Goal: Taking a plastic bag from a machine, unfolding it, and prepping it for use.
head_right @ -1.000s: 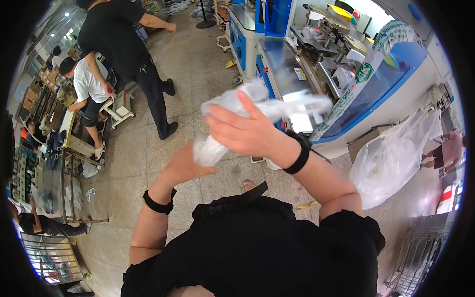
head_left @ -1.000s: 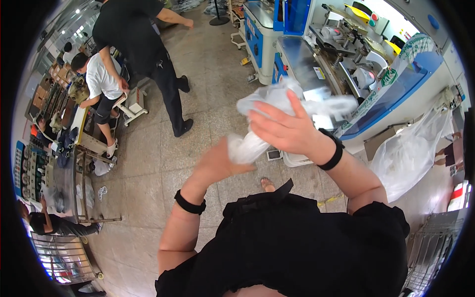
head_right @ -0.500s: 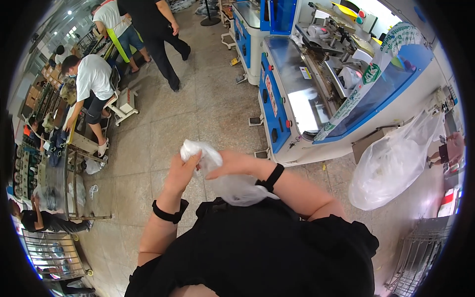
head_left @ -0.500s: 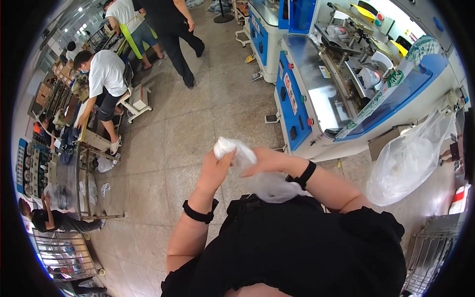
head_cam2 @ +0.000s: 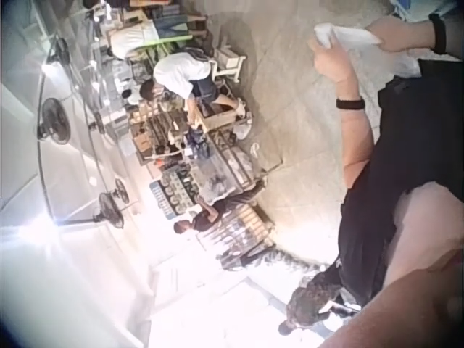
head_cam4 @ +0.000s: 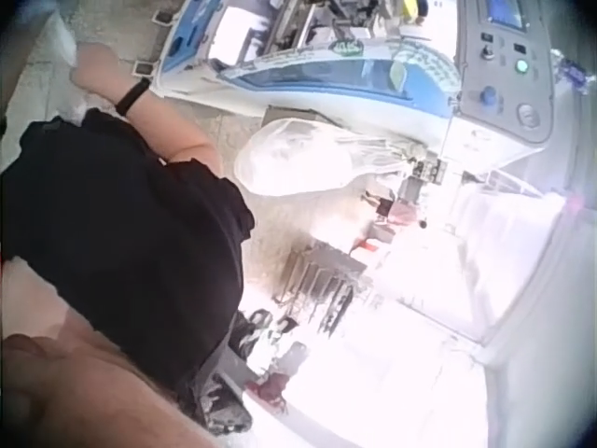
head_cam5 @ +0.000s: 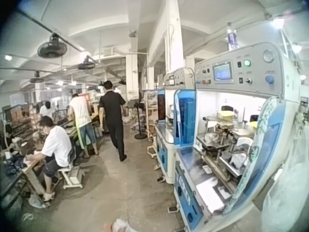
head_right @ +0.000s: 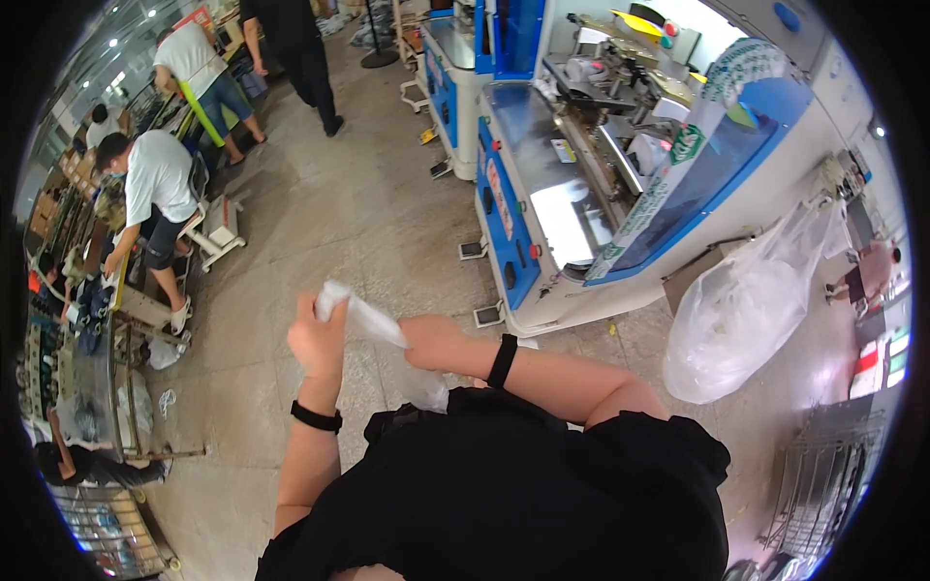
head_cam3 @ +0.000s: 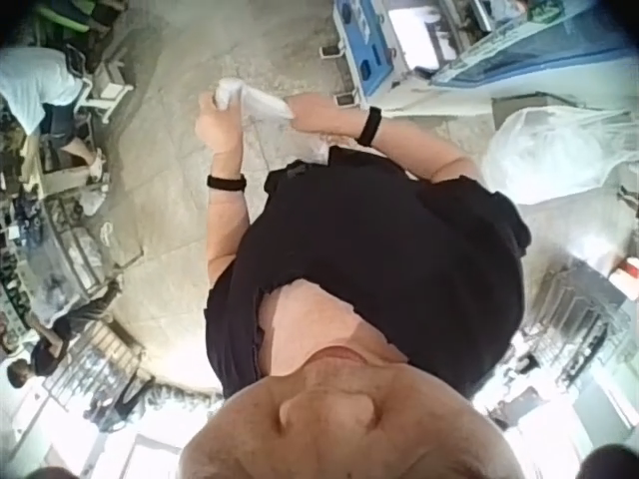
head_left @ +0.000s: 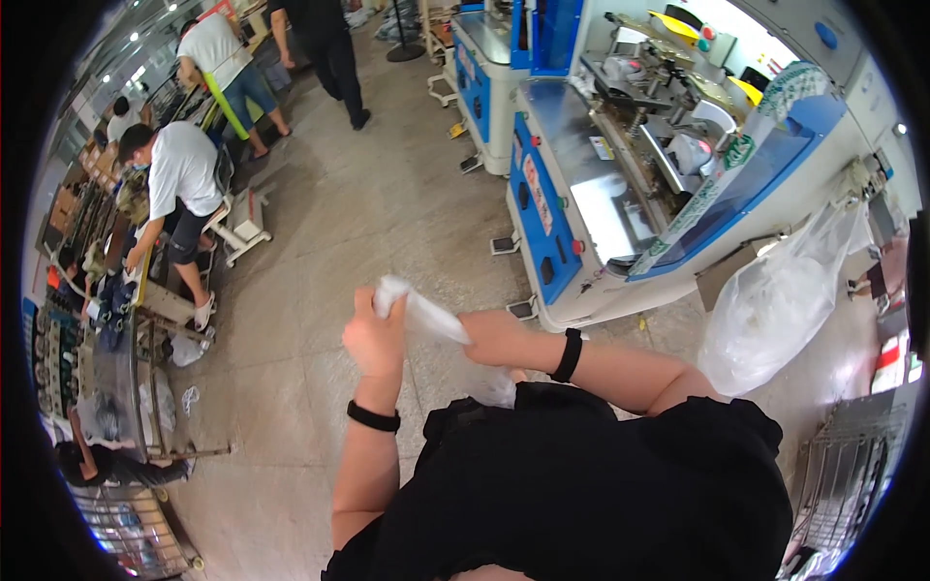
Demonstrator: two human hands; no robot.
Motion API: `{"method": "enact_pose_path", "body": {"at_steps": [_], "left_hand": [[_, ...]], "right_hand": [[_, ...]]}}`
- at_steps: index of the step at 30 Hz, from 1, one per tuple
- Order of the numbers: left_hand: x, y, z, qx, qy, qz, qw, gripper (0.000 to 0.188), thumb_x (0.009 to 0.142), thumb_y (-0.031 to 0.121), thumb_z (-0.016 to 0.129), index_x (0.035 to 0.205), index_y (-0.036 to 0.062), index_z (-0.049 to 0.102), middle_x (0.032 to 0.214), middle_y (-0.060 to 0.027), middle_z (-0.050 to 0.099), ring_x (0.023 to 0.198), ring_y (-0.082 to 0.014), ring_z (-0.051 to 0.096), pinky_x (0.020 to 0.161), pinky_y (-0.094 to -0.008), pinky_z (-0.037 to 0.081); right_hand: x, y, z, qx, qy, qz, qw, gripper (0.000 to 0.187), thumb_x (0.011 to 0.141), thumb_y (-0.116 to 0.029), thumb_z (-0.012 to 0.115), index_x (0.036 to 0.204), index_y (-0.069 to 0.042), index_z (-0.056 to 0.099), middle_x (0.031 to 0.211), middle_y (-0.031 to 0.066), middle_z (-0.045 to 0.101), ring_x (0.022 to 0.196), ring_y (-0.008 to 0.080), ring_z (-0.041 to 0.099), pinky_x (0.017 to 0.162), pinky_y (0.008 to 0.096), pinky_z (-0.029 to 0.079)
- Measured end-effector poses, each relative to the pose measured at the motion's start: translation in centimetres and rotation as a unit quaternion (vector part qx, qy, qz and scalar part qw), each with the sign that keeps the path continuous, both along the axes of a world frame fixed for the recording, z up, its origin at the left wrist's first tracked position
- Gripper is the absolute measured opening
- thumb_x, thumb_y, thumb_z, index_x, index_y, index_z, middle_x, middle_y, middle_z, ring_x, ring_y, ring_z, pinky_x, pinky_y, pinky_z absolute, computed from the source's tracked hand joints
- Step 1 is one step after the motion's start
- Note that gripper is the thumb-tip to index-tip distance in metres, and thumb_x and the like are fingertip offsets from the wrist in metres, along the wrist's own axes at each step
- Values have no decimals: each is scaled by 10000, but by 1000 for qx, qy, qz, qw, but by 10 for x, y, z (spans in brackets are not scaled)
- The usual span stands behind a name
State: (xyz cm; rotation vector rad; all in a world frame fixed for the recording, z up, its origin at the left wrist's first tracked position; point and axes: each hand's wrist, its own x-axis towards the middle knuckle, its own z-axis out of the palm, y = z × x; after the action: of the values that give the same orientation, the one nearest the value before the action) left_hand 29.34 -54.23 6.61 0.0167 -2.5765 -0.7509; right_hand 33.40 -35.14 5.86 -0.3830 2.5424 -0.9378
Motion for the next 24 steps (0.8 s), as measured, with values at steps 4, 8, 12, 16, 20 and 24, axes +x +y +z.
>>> {"method": "enact_pose_path", "body": {"at_steps": [4,8,12,16,20,24], "left_hand": [[-3,-6,-12,-106,-75,-28,991,334,729,304,757,901,79,580,727,-176,641,641,-376,630,571,-450,500],[23,14,-11,-74,-61,-302,949,238,710,227,758,792,55,615,669,-165,621,634,-379,620,569,-450,499],[48,24,17,212,-112,-344,908,133,749,65,718,746,26,591,648,-132,619,549,-180,603,527,-348,490],[22,20,41,433,-115,-202,871,134,805,32,672,856,28,549,658,-81,618,562,-96,555,497,-278,459],[8,22,34,545,-86,-151,820,175,851,16,619,979,40,502,722,-67,627,587,-78,554,479,-244,430],[-5,13,24,571,-18,-92,816,155,853,-12,589,991,38,536,731,-63,631,606,-73,549,504,-229,412]], "right_hand": [[11,1,32,135,258,38,956,154,767,-173,621,880,-70,606,816,105,622,774,260,656,668,461,519],[-16,27,76,146,510,286,798,114,765,-168,590,875,-139,580,894,26,561,750,229,618,714,463,512],[-42,49,87,14,408,234,882,174,815,-150,591,970,-71,596,930,46,604,833,251,611,823,396,487],[-27,16,57,-237,116,-17,964,296,904,-200,555,1143,-26,576,1043,116,658,960,279,631,822,369,481],[-16,-11,35,-330,-141,-74,930,384,892,-257,587,1190,-17,553,943,111,668,835,211,631,746,364,494],[-20,-19,34,-270,-7,28,962,331,872,-218,576,1130,-12,553,898,140,667,818,261,650,717,400,495]]}}
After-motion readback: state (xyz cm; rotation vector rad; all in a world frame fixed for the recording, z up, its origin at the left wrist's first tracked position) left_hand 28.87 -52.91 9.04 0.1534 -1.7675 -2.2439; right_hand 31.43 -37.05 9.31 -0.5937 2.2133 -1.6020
